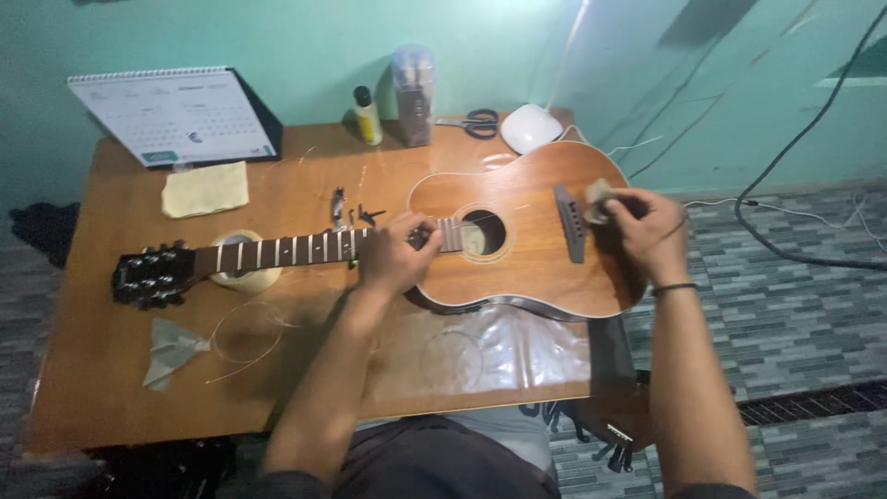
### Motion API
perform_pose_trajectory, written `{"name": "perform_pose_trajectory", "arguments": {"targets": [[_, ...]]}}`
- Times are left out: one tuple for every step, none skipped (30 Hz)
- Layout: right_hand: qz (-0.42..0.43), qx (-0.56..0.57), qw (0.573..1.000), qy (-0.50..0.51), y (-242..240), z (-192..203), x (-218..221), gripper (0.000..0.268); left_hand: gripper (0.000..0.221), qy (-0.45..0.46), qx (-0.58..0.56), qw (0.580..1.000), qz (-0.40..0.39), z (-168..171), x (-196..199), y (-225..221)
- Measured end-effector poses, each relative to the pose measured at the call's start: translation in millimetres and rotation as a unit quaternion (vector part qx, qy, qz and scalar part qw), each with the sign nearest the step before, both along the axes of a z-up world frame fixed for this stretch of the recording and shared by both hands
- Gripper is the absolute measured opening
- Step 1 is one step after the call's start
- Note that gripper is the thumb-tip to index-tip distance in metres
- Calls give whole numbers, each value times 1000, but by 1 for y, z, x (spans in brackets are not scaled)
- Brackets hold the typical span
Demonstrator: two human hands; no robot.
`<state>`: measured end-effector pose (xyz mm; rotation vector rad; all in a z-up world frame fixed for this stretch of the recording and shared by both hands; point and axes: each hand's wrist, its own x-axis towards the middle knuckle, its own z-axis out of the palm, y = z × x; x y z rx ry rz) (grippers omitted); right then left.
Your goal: Unwrapping and preparing new strings for an acoustic guitar, including threading them through tuning pegs.
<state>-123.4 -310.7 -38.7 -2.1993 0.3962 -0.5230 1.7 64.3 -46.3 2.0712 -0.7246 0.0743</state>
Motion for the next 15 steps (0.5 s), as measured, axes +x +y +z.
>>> {"name": "perform_pose_trajectory", "arguments": {"targets": [[-2, 0, 1000, 0, 1, -3, 6, 16, 7, 0, 0, 1000, -2, 0, -1, -1], [12, 14, 1000, -10, 3, -5, 13, 17, 7, -1, 0, 1000, 5, -1, -1, -2], [27, 28, 999, -18, 6, -9, 20, 18, 6, 0, 0, 1000, 13, -1, -2, -1], [26, 28, 999, -17, 5, -10, 23, 18, 6, 1, 1, 1000, 12, 0, -3, -2], [41, 20, 999, 3, 4, -11, 28, 19, 7, 1, -4, 1000, 13, 1, -4, -2], [56, 12, 998, 23, 4, -12, 33, 20, 7, 1, -8, 1000, 15, 3, -4, -2], [58, 13, 998, 24, 3, -8, 32, 20, 7, 3, -7, 1000, 16, 4, -4, -2], [80, -7, 995, 56, 1, -3, 33, 21, 9, -4, -9, 1000, 9, 5, -4, -2], [103, -26, 991, 86, 1, 2, 34, 21, 11, -12, -10, 1000, 3, 7, -4, -2], [106, -25, 990, 86, -1, 2, 36, 21, 11, -12, -9, 1000, 6, 10, -4, -1], [123, -52, 986, 94, -4, 3, 37, 19, 11, -3, -7, 1000, -2, 12, -5, -1], [140, -79, 982, 102, -7, 3, 38, 16, 11, 6, -6, 1000, -11, 15, -5, -1], [139, -78, 982, 102, -6, 3, 39, 16, 11, 6, -5, 1000, -11, 14, -5, 0], [157, -136, 973, 99, -6, 3, 39, 15, 11, 2, -2, 1000, -15, 14, -4, 0], [173, -193, 961, 97, -6, 2, 39, 14, 12, -3, 1, 1000, -20, 13, -3, 0]]}}
